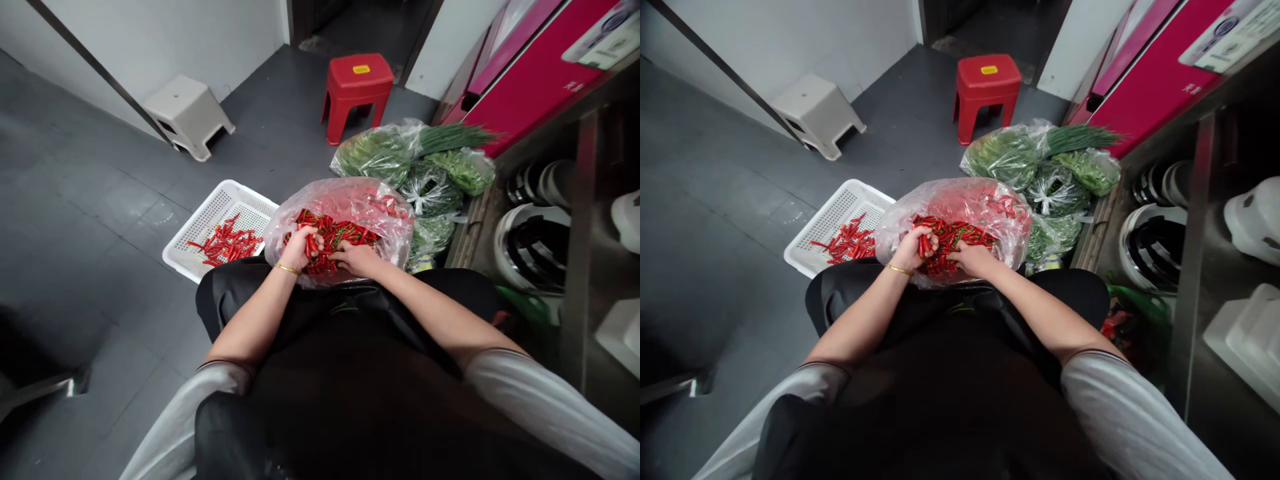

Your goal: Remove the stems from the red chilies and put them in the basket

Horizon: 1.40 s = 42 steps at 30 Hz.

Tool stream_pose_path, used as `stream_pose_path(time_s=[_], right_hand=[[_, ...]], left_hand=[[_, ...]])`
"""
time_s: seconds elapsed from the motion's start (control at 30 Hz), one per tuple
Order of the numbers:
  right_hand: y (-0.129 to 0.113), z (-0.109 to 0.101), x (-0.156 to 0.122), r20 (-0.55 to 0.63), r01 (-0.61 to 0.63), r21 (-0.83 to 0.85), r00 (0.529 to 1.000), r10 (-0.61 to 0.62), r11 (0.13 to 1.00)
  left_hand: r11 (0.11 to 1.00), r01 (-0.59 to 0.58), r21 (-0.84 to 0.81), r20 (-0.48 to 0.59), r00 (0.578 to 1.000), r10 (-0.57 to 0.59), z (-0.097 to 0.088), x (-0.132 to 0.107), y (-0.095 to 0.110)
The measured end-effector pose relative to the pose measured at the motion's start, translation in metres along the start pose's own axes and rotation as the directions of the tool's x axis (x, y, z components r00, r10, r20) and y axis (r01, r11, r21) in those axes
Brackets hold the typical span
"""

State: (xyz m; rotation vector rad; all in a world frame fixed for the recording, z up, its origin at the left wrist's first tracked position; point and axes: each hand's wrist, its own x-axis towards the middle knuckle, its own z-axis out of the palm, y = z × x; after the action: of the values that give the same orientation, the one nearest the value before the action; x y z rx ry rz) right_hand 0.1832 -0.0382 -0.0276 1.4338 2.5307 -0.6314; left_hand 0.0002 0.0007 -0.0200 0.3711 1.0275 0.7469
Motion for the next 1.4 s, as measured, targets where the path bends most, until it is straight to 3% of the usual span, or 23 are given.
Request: stream_pose_path(time_s=[0.07, 0.13, 0.27, 0.37, 0.5, 0.57, 0.67, 0.77, 0.87, 0.97, 1.07, 1.3, 1.4], right_hand=[[0.0, 0.012, 0.007, 0.082, 0.025, -0.102, 0.997, -0.017, 0.994], [0.002, 0.015, 0.012, 0.048, 0.015, -0.074, 0.999, -0.012, 0.997], [0.011, -0.006, 0.008, -0.223, -0.033, 0.308, 0.969, 0.106, 0.951], [0.008, -0.024, -0.001, -0.319, 0.014, 0.482, 0.934, 0.16, 0.876], [-0.005, -0.026, -0.002, -0.424, -0.027, 0.249, 0.896, 0.134, 0.968], [-0.005, -0.019, 0.002, -0.407, -0.124, 0.123, 0.898, 0.164, 0.985], [0.005, -0.005, 0.003, -0.265, -0.251, -0.005, 0.934, 0.241, 0.968], [0.016, 0.004, -0.008, -0.031, -0.208, -0.163, 0.978, 0.206, 0.964], [0.025, 0.001, -0.019, 0.116, -0.123, -0.16, 0.983, 0.143, 0.979], [0.032, -0.009, -0.019, 0.055, -0.179, -0.103, 0.981, 0.185, 0.978], [0.036, -0.015, -0.013, -0.039, -0.261, -0.065, 0.965, 0.259, 0.963], [0.031, -0.006, -0.012, -0.086, -0.262, -0.094, 0.963, 0.254, 0.961], [0.022, -0.001, 0.001, -0.022, -0.231, -0.138, 0.973, 0.231, 0.963]], left_hand=[[0.999, -0.011, 0.032, 0.003, 1.0, 0.011, 0.0, -0.001, 0.002], [0.994, -0.045, 0.096, 0.033, 0.999, 0.042, 0.001, -0.002, 0.0], [0.896, -0.176, 0.408, 0.096, 0.984, 0.149, 0.01, -0.007, -0.008], [0.788, -0.228, 0.572, 0.2, 0.97, 0.135, 0.017, -0.011, -0.014], [0.752, -0.185, 0.632, 0.172, 0.98, 0.097, 0.019, -0.01, -0.019], [0.78, -0.125, 0.613, 0.118, 0.991, 0.066, 0.017, -0.008, -0.019], [0.852, -0.13, 0.507, 0.07, 0.992, 0.109, 0.01, -0.004, -0.014], [0.91, -0.193, 0.368, 0.022, 0.98, 0.198, 0.003, -0.001, -0.004], [0.944, -0.182, 0.274, 0.003, 0.982, 0.188, 0.001, -0.001, 0.002], [0.95, -0.149, 0.274, 0.082, 0.988, 0.132, 0.002, -0.003, 0.001], [0.917, -0.188, 0.352, 0.148, 0.978, 0.144, 0.002, -0.003, -0.003], [0.782, -0.31, 0.54, 0.132, 0.95, 0.284, 0.004, 0.002, -0.014], [0.759, -0.287, 0.585, 0.082, 0.951, 0.297, 0.009, 0.005, -0.02]])
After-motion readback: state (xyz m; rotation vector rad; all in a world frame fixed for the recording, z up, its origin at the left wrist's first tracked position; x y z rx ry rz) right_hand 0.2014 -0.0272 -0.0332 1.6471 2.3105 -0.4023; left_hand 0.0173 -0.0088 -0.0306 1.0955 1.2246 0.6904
